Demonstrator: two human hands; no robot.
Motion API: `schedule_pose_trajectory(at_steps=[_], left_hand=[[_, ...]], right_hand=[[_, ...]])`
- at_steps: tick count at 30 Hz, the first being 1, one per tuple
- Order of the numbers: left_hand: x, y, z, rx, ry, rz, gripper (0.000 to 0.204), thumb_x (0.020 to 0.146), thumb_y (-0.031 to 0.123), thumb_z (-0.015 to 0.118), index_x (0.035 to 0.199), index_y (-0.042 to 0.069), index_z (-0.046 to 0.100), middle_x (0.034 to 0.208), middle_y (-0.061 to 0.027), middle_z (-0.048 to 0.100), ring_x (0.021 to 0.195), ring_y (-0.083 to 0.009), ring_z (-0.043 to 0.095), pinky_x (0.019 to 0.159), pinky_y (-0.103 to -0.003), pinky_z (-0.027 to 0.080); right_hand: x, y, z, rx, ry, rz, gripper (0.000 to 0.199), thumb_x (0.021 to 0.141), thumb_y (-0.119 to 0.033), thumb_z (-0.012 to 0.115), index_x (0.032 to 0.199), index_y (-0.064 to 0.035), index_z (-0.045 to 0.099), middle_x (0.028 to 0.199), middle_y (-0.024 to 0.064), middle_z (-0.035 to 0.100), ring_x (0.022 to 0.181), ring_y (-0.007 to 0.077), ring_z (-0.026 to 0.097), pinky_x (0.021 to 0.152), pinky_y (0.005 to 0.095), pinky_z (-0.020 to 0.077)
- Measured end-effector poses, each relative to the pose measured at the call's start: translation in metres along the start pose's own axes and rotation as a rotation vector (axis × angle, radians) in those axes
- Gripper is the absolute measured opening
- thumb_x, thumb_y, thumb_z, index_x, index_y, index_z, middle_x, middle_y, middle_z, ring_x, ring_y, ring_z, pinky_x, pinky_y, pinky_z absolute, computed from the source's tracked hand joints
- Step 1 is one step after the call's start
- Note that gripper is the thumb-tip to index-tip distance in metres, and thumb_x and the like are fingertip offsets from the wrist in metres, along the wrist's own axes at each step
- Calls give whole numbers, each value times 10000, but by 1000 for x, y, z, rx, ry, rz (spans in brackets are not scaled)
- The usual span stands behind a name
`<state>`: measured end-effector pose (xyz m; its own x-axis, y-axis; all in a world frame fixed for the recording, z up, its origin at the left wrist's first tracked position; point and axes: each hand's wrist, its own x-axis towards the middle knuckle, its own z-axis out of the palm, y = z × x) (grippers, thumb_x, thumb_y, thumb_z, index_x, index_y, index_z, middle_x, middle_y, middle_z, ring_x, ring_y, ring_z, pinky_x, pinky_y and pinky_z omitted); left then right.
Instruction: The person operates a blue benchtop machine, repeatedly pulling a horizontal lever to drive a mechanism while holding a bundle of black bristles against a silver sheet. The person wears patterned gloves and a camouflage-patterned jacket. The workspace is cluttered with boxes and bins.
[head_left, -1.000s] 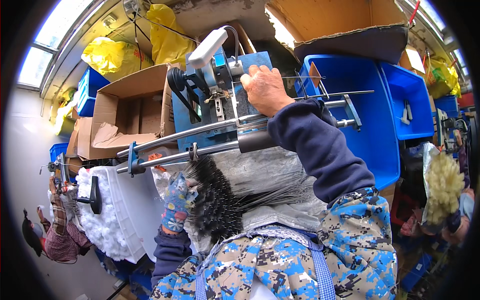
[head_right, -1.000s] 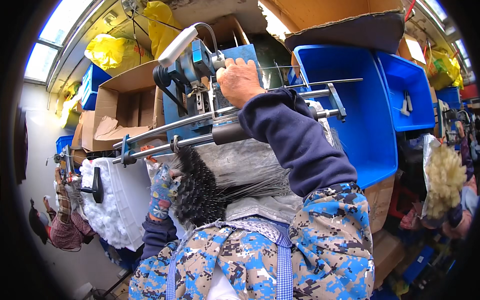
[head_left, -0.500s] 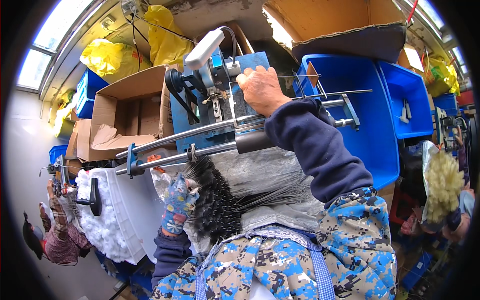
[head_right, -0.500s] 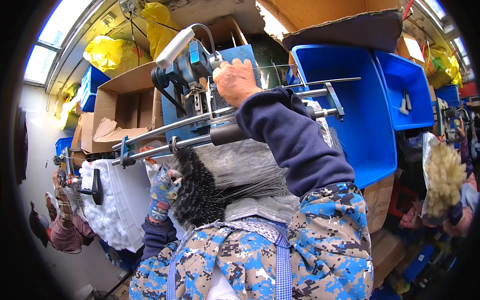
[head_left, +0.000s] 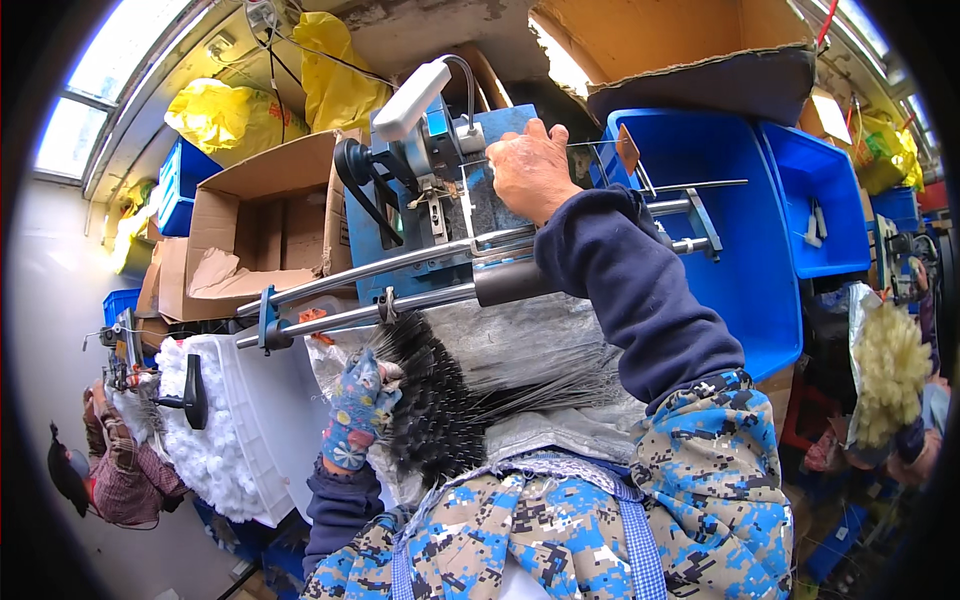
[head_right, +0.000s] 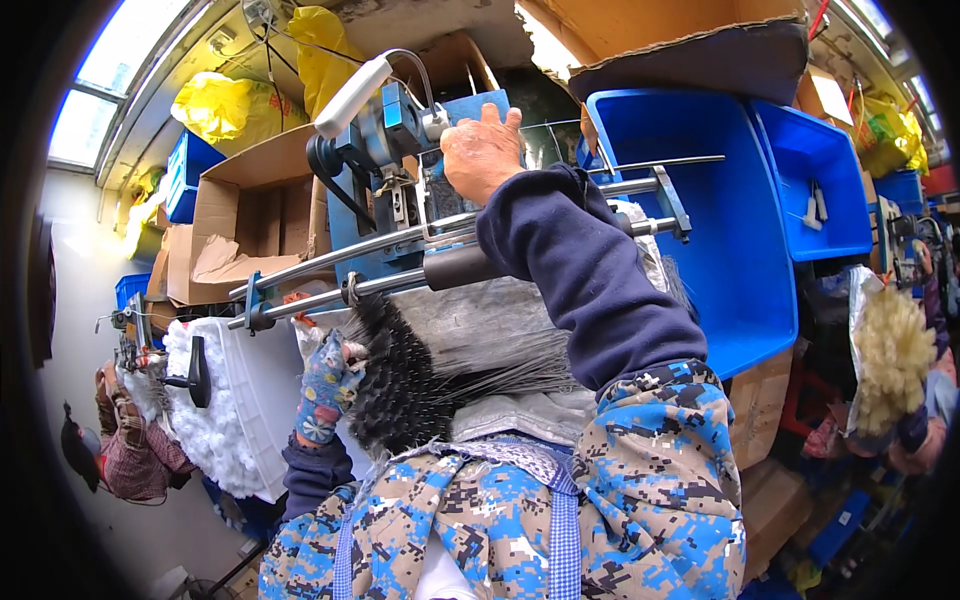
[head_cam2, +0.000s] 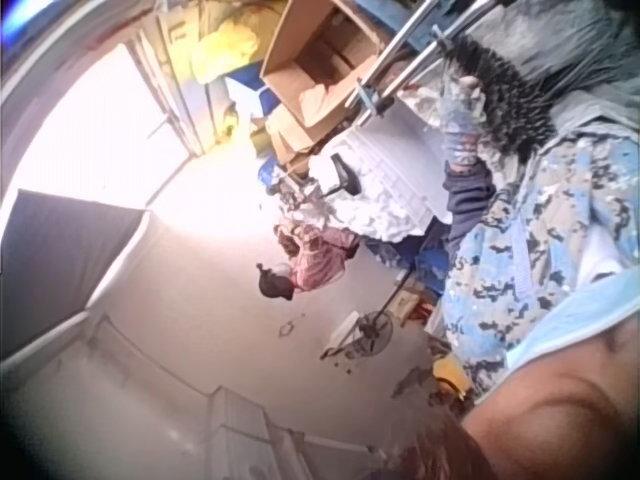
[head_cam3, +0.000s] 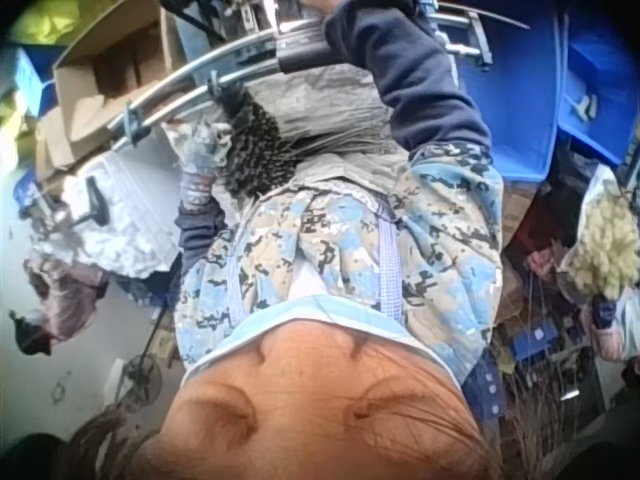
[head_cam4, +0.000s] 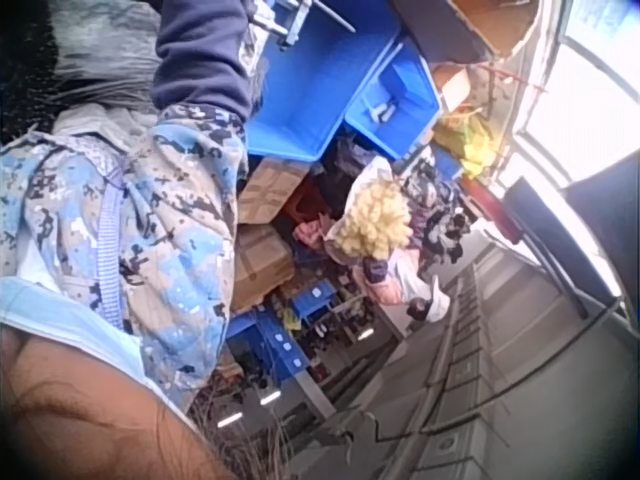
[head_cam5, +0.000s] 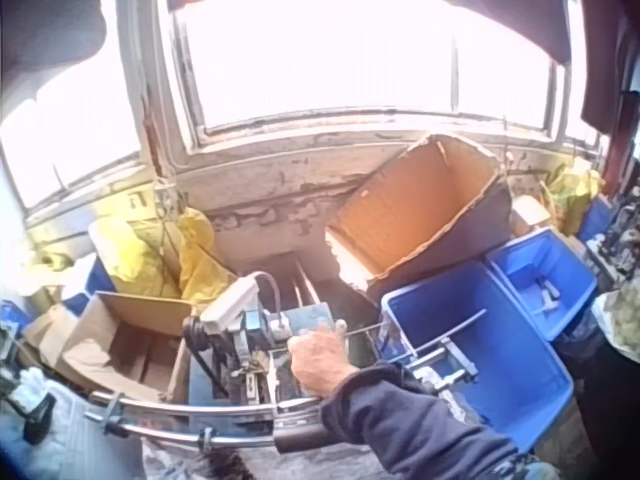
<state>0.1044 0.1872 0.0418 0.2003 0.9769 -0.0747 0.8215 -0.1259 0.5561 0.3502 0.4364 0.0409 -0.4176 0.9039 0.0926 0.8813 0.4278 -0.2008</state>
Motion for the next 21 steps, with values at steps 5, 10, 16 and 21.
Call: schedule_pose_trajectory(at_steps=[5, 10, 16, 21], left_hand=[[-6, -1, 1, -104, 26, -83, 264, 652, 49, 651, 913, 58, 615, 890, -137, 607, 829, -344, 581, 704, -406, 469], [12, 9, 7, -56, 61, 56, 243, 666, 23, 643, 905, 55, 615, 825, -127, 619, 776, -338, 598, 677, -390, 481], [4, 15, -1, -95, 116, 56, 247, 654, -6, 621, 895, 47, 608, 802, -114, 608, 750, -305, 600, 659, -372, 477], [-5, 13, 1, -102, 112, -10, 255, 645, -12, 620, 894, 40, 608, 817, -113, 608, 761, -297, 599, 675, -362, 477]], right_hand=[[-39, 11, -12, 1, 127, -18, 432, 748, -270, 662, 1096, -25, 585, 1236, 140, 423, 1109, 301, 390, 897, 477, 304], [-51, 16, -7, 74, 159, -36, 591, 753, -349, 678, 1170, 34, 511, 1263, 193, 349, 1127, 330, 386, 916, 442, 366], [-49, 12, -15, 128, -15, -10, 556, 759, -267, 671, 1187, 33, 482, 1110, 207, 391, 976, 360, 540, 801, 413, 482], [-46, 0, -16, 167, -120, 12, 558, 778, -253, 648, 1211, 43, 459, 1076, 222, 431, 907, 370, 593, 769, 401, 499]])
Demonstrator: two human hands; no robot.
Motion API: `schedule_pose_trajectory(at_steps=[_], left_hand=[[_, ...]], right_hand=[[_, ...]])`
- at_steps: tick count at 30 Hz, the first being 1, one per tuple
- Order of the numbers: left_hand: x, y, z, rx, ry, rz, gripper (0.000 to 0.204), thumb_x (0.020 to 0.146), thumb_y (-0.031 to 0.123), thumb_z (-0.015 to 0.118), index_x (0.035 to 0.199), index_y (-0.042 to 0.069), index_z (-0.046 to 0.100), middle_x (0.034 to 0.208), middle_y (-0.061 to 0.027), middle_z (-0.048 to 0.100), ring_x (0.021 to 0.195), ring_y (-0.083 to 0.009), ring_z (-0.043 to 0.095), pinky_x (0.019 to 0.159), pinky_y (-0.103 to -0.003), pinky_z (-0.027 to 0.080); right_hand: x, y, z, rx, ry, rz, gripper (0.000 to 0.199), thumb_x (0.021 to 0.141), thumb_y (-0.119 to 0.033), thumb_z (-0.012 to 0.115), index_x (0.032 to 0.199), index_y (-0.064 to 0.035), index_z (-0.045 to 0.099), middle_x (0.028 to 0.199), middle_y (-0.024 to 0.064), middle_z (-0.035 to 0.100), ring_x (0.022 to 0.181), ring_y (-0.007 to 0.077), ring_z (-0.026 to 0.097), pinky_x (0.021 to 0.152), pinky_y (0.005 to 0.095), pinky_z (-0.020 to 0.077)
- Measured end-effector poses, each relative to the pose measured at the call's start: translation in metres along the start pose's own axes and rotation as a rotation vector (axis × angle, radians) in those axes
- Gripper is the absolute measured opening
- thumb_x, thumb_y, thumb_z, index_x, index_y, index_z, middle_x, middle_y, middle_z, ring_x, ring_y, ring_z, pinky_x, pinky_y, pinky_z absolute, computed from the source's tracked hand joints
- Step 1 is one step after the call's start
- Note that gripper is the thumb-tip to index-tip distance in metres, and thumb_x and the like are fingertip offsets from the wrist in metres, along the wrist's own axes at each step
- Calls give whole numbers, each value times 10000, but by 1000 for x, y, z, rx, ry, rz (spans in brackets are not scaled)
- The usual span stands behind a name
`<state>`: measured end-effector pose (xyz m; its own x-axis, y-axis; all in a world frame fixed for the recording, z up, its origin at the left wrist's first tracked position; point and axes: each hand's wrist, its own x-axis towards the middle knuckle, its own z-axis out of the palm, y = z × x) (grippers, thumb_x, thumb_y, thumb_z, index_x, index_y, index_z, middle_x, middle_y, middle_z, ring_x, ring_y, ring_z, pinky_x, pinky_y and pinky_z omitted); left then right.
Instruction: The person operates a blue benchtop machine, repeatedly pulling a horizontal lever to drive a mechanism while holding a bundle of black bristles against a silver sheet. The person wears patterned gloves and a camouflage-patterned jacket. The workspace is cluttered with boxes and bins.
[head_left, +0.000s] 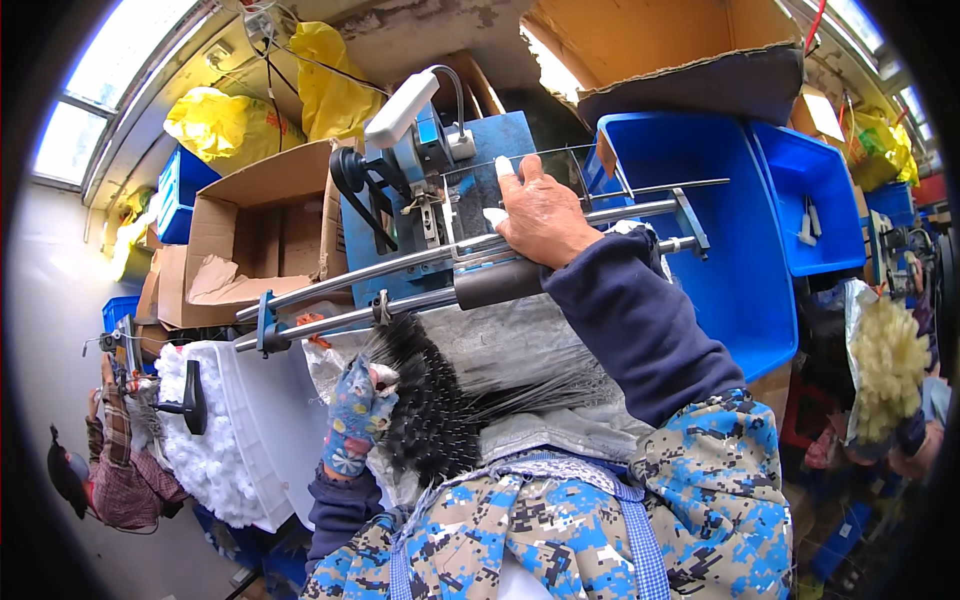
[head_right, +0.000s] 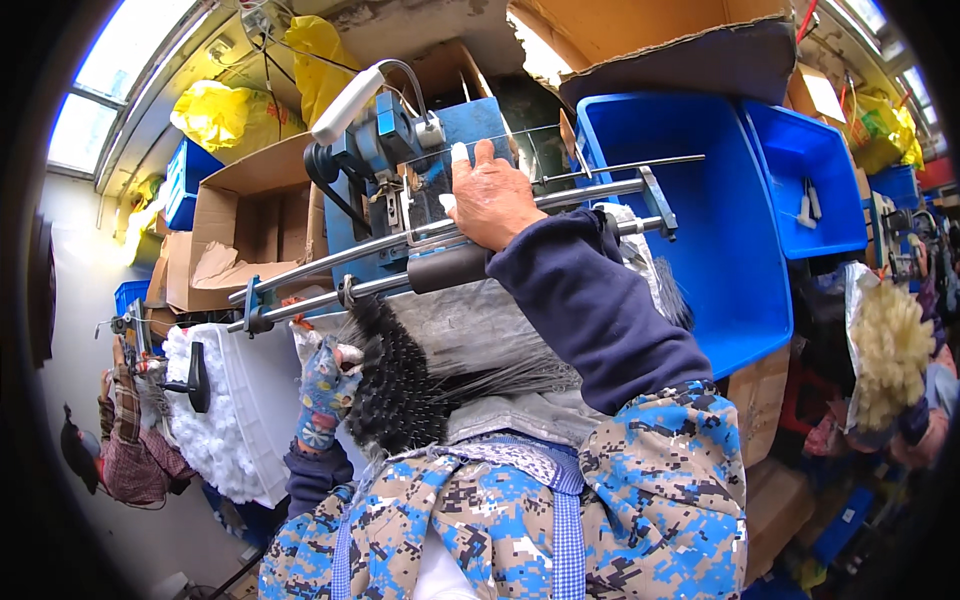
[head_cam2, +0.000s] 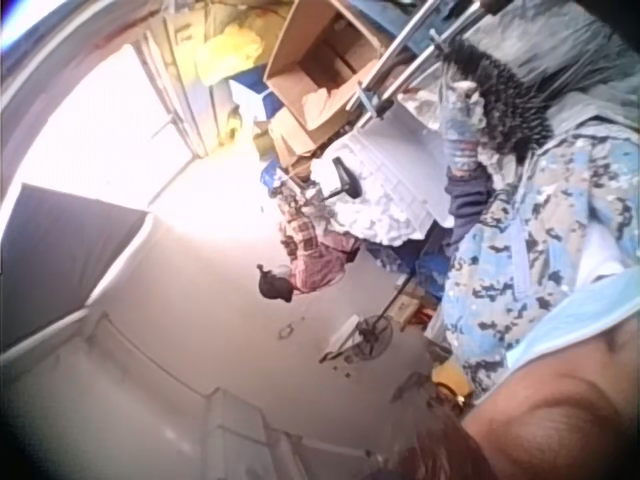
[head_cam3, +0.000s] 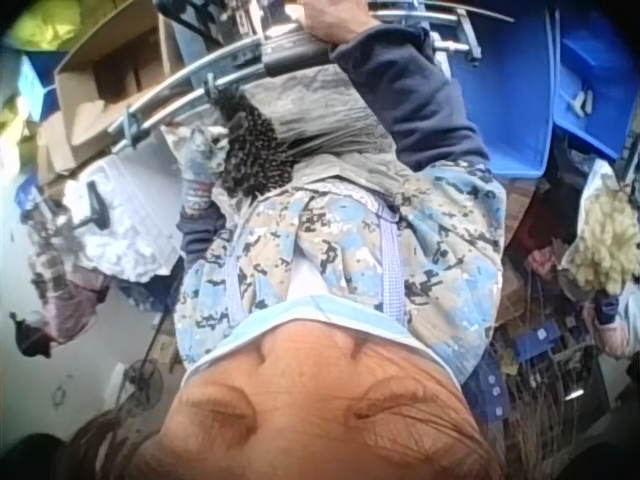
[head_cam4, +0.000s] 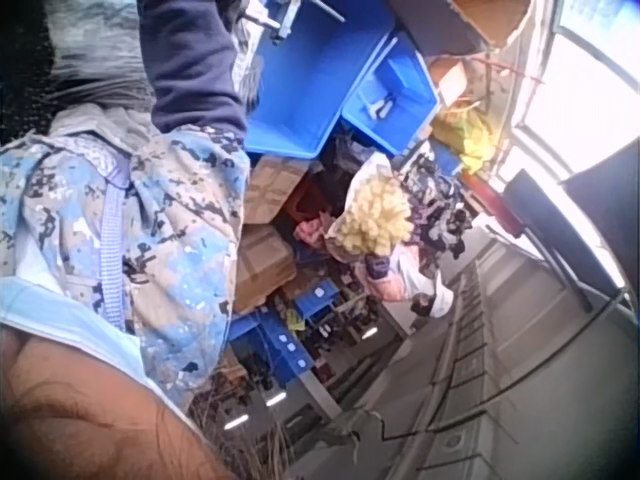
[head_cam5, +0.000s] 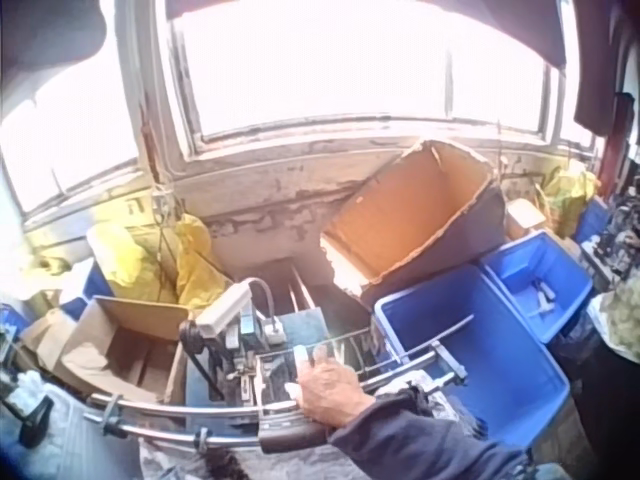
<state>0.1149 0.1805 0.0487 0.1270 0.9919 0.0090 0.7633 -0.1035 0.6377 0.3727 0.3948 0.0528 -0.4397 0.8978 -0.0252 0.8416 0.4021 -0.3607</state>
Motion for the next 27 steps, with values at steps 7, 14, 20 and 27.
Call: schedule_pose_trajectory(at_steps=[7, 14, 20, 27], left_hand=[[5, 4, -5, 57, -17, 70, 265, 645, 3, 647, 903, 43, 600, 841, -130, 595, 789, -333, 583, 706, -384, 466], [5, 11, -16, 62, -64, 46, 265, 659, 9, 647, 918, 36, 597, 895, -137, 605, 828, -340, 583, 736, -387, 467], [1, -6, -7, -5, 13, 73, 252, 665, 14, 643, 913, 36, 606, 885, -141, 628, 813, -335, 602, 729, -383, 480], [10, -2, 1, -63, 17, 131, 225, 680, 6, 610, 902, 38, 628, 871, -140, 631, 798, -325, 608, 717, -378, 484]], right_hand=[[11, -38, 23, 57, 77, -42, 632, 807, -316, 611, 1250, 82, 397, 1062, 246, 475, 800, 350, 621, 680, 403, 517], [21, -51, 32, 58, 18, -117, 675, 807, -308, 598, 1259, 125, 347, 1047, 271, 489, 745, 347, 621, 681, 381, 522], [4, 8, 6, -62, -28, -87, 628, 813, -306, 607, 1245, 92, 387, 1054, 242, 459, 888, 358, 588, 759, 394, 498], [4, 27, -25, -160, 251, -181, 325, 811, -293, 630, 997, -29, 601, 991, 115, 537, 969, 291, 503, 778, 419, 411]])
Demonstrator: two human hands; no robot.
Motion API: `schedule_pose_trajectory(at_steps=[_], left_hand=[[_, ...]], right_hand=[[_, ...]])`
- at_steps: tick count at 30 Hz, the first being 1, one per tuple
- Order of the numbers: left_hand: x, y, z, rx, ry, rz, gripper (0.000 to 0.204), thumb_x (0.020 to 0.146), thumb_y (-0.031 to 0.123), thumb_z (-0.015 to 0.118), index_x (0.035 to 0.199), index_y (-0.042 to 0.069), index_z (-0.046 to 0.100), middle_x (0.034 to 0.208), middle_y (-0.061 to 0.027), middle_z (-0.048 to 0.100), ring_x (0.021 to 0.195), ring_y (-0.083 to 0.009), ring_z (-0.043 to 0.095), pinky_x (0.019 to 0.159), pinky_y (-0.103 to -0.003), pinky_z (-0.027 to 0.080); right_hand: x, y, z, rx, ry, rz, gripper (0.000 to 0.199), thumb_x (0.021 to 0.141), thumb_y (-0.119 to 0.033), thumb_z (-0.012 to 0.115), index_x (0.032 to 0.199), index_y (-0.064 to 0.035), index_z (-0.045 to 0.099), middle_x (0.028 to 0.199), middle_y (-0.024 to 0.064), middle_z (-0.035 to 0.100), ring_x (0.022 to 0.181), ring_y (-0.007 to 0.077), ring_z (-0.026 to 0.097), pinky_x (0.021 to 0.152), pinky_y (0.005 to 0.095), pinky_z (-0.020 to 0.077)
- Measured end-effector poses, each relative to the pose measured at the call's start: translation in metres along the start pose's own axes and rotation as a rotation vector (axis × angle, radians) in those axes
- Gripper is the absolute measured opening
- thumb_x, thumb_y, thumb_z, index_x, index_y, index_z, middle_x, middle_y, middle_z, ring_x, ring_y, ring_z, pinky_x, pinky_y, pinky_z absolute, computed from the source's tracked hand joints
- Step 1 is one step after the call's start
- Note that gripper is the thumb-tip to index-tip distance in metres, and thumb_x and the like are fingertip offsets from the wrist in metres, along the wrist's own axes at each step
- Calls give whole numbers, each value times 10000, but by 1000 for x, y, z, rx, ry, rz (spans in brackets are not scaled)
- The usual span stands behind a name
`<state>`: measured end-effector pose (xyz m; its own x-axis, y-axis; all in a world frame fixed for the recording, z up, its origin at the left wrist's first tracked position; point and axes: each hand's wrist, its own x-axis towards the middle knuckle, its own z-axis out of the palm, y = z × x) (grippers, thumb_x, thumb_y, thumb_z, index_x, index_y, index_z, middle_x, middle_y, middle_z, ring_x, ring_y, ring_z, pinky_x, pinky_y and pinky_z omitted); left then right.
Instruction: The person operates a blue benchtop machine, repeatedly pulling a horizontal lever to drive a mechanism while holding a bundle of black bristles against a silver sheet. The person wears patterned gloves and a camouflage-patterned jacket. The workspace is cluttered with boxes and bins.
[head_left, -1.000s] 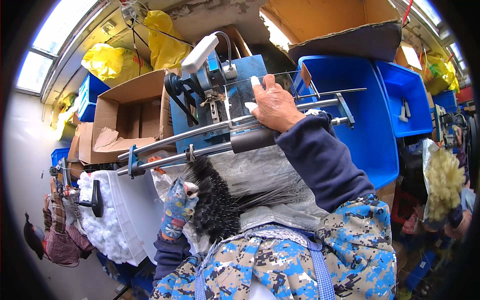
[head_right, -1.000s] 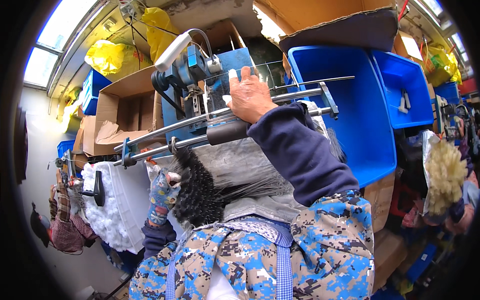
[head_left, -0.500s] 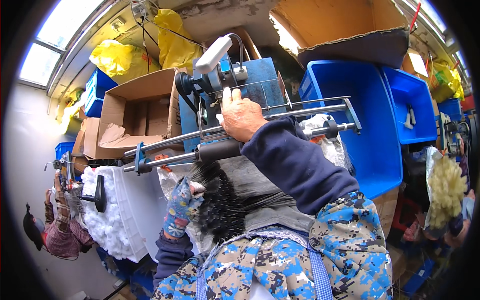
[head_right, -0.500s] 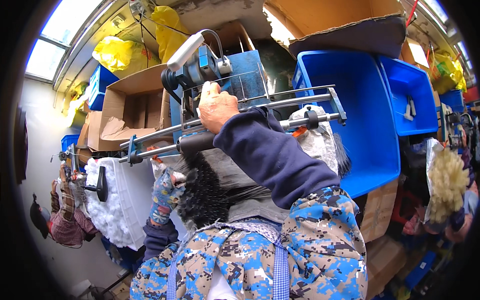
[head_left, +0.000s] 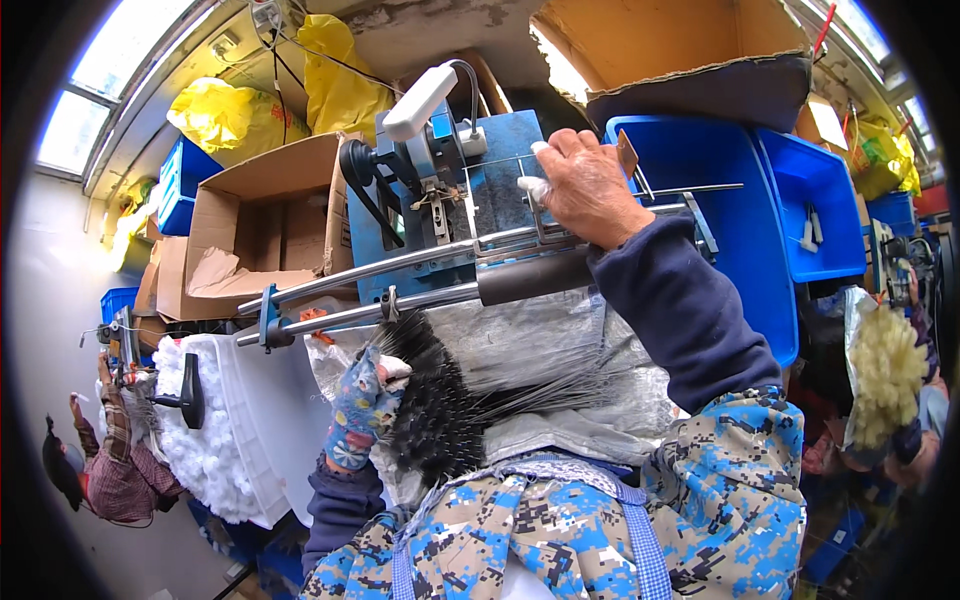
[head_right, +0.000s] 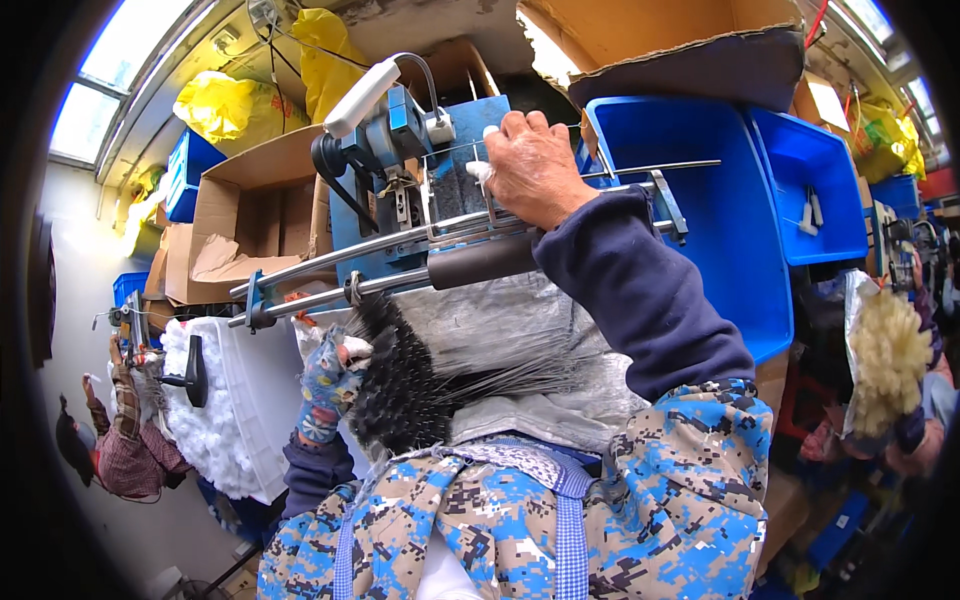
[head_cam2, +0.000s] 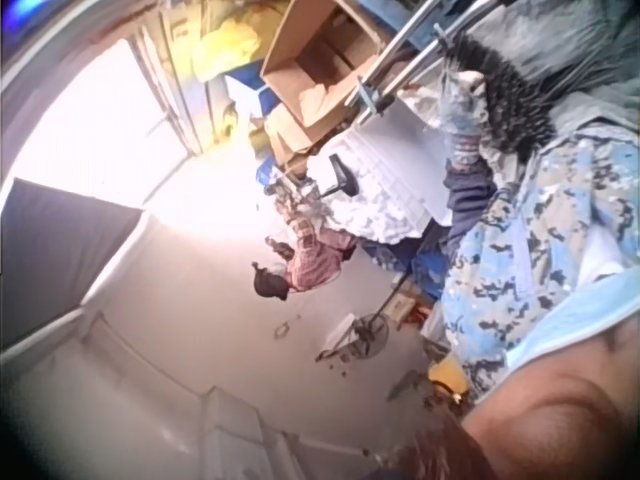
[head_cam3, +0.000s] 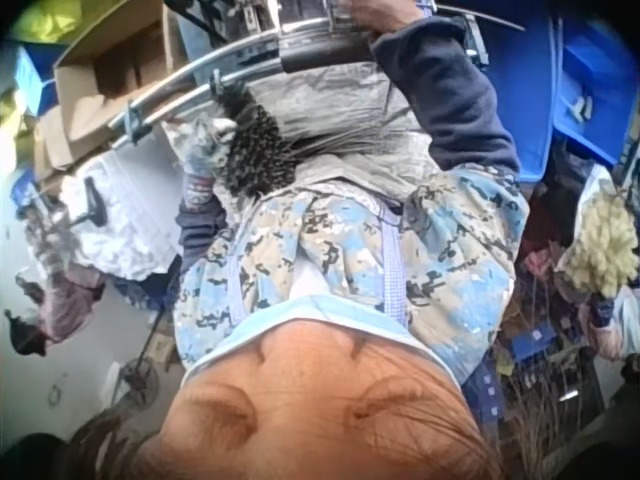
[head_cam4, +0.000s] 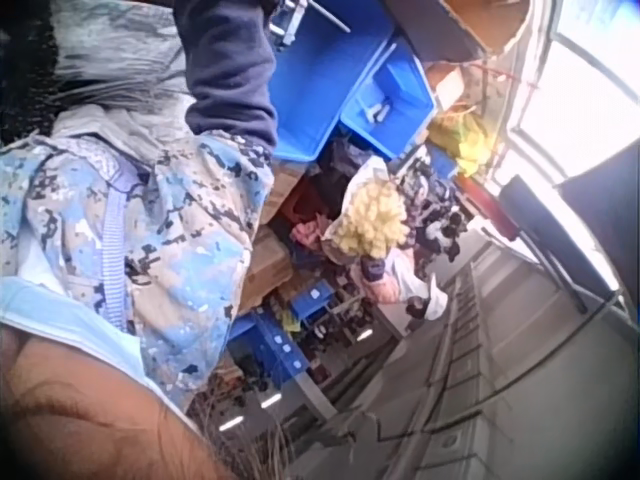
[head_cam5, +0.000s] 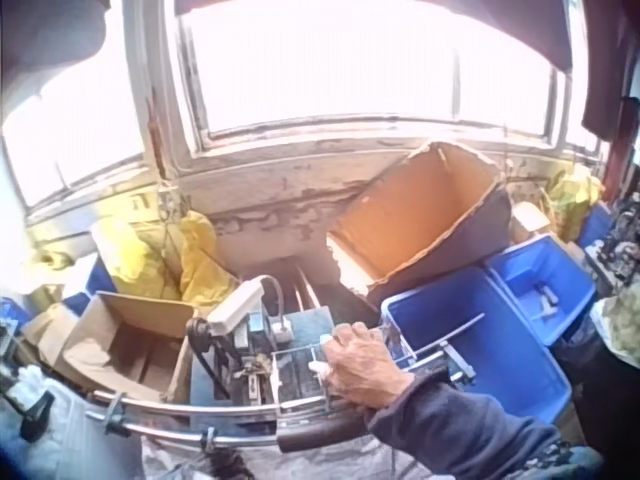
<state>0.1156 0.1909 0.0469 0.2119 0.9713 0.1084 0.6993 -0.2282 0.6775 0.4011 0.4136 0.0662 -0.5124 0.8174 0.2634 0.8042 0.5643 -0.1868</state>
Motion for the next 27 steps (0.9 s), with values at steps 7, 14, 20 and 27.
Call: schedule_pose_trajectory(at_steps=[7, 14, 20, 27], left_hand=[[-4, -2, -2, 89, 30, 16, 222, 695, 14, 612, 915, 40, 623, 892, -137, 622, 799, -330, 603, 723, -375, 482], [-9, 6, -4, 53, 87, -112, 234, 720, 12, 623, 951, 41, 598, 862, -118, 631, 786, -289, 619, 702, -340, 488], [-1, 20, 4, -245, 153, -282, 149, 810, 10, 608, 953, 30, 568, 803, -71, 633, 723, -163, 639, 644, -260, 489], [14, 41, 3, -4, 214, 43, 164, 757, 43, 684, 906, 52, 615, 771, -78, 626, 621, -189, 600, 582, -290, 469]], right_hand=[[18, 20, 16, -196, -251, 108, 138, 798, -124, 564, 896, -99, 657, 967, 69, 645, 991, 241, 518, 838, 443, 355], [-33, 0, -39, -146, -53, -108, 48, 712, -79, 559, 703, -109, 596, 688, 38, 621, 757, 223, 562, 735, 381, 364], [-126, -50, -52, 233, -427, -273, 112, 690, -48, 572, 791, -97, 574, 692, 24, 586, 759, 227, 534, 696, 377, 370], [-83, -123, 9, 1054, -37, -329, 248, 687, -23, 652, 922, -4, 576, 762, 120, 542, 761, 297, 525, 682, 388, 406]])
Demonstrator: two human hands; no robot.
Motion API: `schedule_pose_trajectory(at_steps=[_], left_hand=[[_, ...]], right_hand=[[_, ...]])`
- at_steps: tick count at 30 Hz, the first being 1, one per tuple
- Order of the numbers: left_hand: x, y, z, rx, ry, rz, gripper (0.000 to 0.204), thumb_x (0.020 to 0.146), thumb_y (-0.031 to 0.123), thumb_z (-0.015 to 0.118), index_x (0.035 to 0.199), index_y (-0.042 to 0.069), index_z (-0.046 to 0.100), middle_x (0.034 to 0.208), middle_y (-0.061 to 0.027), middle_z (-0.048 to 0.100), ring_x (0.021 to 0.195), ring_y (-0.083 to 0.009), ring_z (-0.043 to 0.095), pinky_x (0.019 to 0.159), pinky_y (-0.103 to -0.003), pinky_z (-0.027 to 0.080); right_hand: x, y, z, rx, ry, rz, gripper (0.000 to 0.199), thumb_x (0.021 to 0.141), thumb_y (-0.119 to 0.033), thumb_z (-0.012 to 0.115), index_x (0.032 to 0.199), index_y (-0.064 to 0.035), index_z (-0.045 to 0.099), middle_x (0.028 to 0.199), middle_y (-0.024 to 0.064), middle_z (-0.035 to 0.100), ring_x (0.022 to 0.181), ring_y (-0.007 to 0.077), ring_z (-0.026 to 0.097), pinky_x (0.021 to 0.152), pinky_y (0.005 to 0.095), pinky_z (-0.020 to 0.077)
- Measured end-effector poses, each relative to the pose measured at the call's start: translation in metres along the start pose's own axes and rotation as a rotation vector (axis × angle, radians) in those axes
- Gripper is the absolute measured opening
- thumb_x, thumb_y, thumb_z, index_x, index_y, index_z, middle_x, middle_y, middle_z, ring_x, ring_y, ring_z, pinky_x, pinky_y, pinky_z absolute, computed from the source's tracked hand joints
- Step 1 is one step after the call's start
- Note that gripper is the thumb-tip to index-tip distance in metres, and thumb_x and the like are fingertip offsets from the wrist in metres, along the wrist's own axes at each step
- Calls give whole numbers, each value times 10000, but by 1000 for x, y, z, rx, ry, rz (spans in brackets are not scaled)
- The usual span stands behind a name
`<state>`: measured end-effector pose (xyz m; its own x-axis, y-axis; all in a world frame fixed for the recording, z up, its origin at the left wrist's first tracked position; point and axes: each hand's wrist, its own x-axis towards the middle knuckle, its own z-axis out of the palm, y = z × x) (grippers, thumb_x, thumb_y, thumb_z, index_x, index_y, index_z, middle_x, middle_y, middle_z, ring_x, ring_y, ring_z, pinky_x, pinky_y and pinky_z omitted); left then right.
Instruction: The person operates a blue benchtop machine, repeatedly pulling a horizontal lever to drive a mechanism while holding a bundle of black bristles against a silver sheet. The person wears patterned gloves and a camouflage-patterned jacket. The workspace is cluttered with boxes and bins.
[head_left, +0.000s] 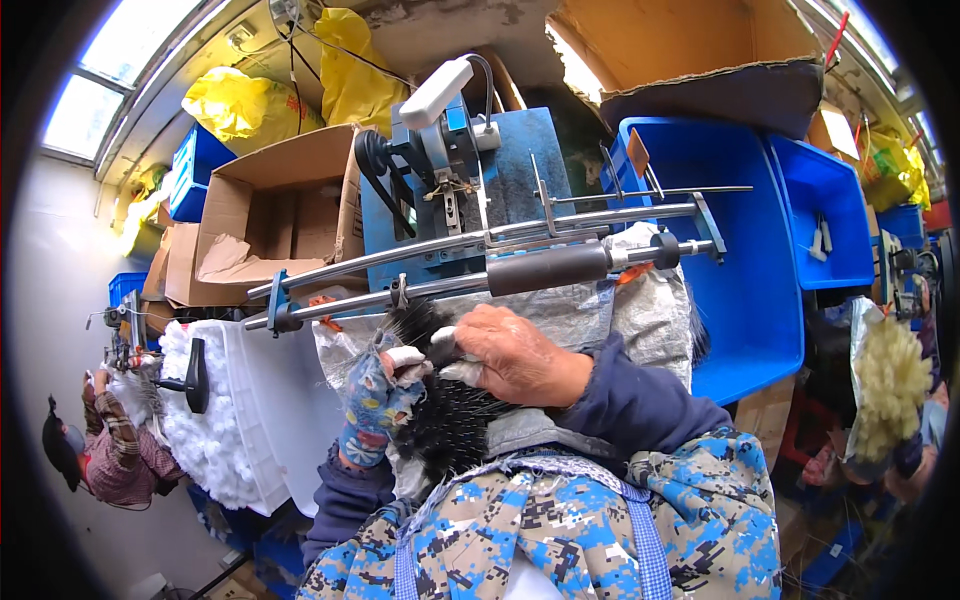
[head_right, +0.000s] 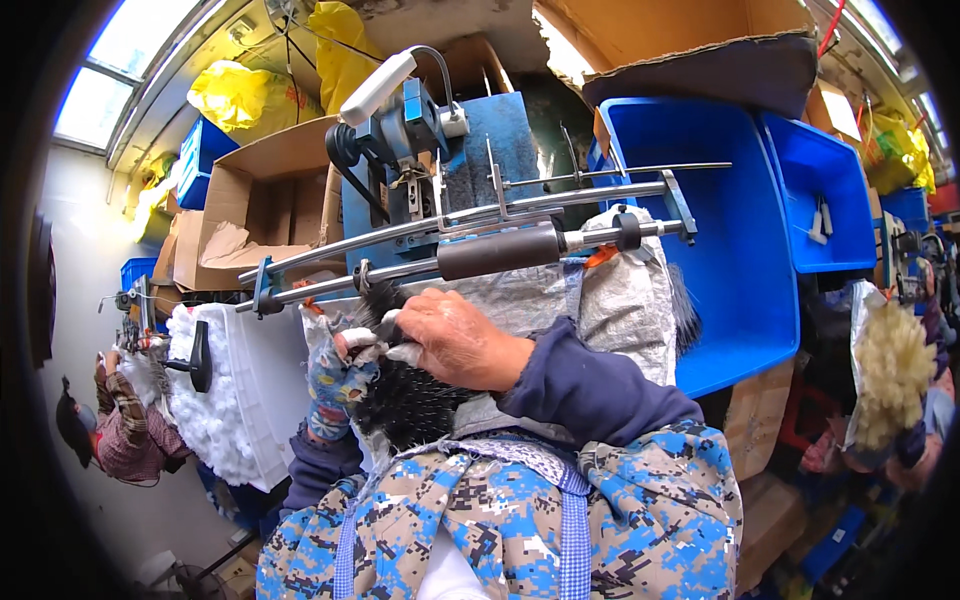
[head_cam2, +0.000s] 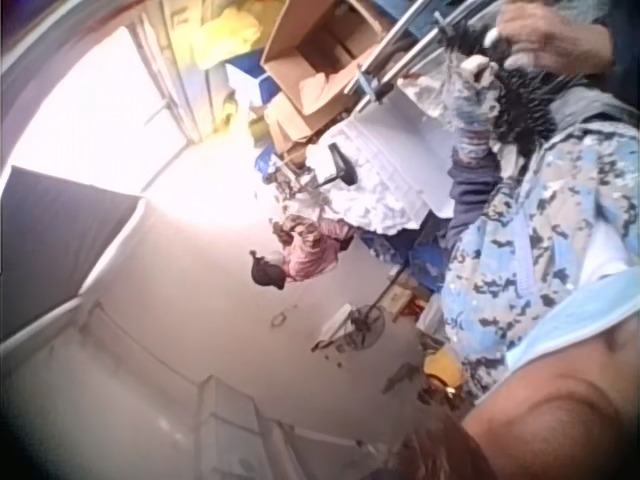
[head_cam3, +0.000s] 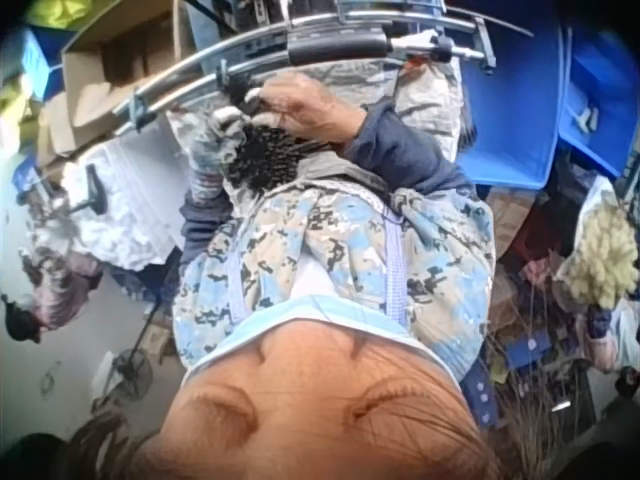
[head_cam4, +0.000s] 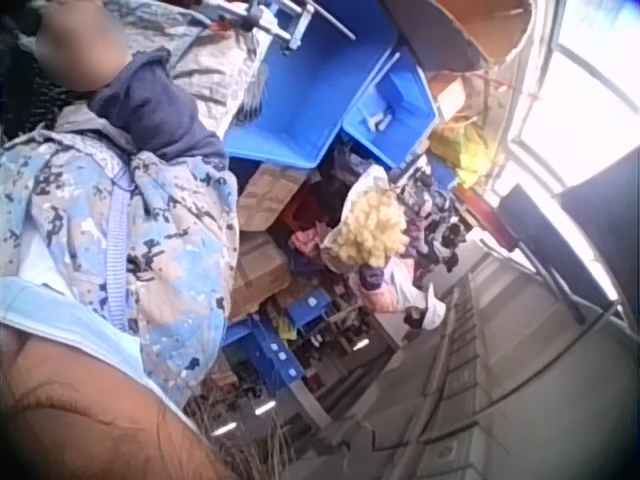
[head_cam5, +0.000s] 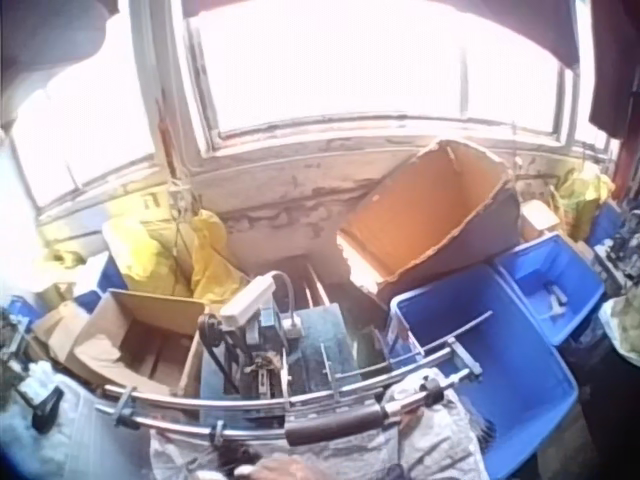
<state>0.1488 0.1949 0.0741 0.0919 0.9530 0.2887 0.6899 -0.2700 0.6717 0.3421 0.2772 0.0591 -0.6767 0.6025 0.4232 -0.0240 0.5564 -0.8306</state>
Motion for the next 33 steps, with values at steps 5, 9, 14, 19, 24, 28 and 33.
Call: schedule_pose_trajectory(at_steps=[5, 9, 14, 19, 24, 28, 33], left_hand=[[-4, 5, -4, -39, 29, -138, 167, 746, 40, 689, 898, 55, 623, 757, -69, 638, 647, -176, 616, 586, -277, 477], [-6, -10, -8, -118, 16, -258, 191, 737, 24, 675, 918, 36, 614, 766, -79, 641, 692, -198, 628, 622, -293, 484], [-20, -58, -9, 460, -293, -195, 241, 689, 46, 664, 928, 74, 644, 831, -101, 645, 759, -297, 625, 683, -356, 489], [-30, -69, 0, 194, -341, -315, 224, 675, 33, 626, 894, 71, 651, 829, -119, 628, 806, -335, 601, 705, -386, 469], [-22, -58, -11, 191, -233, -173, 182, 698, 10, 621, 874, 58, 624, 793, -112, 622, 746, -316, 595, 667, -391, 461], [-28, -62, -9, 149, -154, -143, 246, 659, -6, 659, 884, 88, 624, 801, -99, 618, 740, -291, 600, 640, -368, 471], [-18, -55, -2, 233, -183, -40, 202, 677, 50, 659, 871, 99, 628, 805, -98, 605, 743, -307, 591, 640, -392, 467]], right_hand=[[14, -11, 13, 364, 156, 153, 96, 806, -61, 639, 868, 0, 600, 788, 93, 582, 717, 209, 560, 630, 295, 441], [13, -22, -61, 486, 322, 176, 123, 851, -93, 614, 866, 27, 635, 807, 91, 615, 674, 125, 556, 599, 245, 456], [31, -36, -145, -266, 318, 51, 126, 800, -101, 656, 763, 7, 604, 638, 79, 557, 575, 177, 524, 513, 277, 427], [70, 17, -108, -896, -50, 198, 37, 779, -21, 501, 777, -44, 529, 684, 121, 596, 676, 294, 595, 597, 372, 479], [93, 81, -87, -1117, -81, 349, 133, 773, -91, 539, 868, -61, 625, 904, 148, 599, 899, 308, 566, 717, 407, 482], [88, 99, -85, -1098, -43, 366, 141, 772, -116, 539, 858, -67, 640, 936, 139, 589, 921, 310, 548, 713, 418, 471], [87, 109, -84, -1060, -105, 376, 139, 777, -137, 538, 848, -96, 649, 918, 94, 606, 900, 300, 551, 707, 415, 461]])
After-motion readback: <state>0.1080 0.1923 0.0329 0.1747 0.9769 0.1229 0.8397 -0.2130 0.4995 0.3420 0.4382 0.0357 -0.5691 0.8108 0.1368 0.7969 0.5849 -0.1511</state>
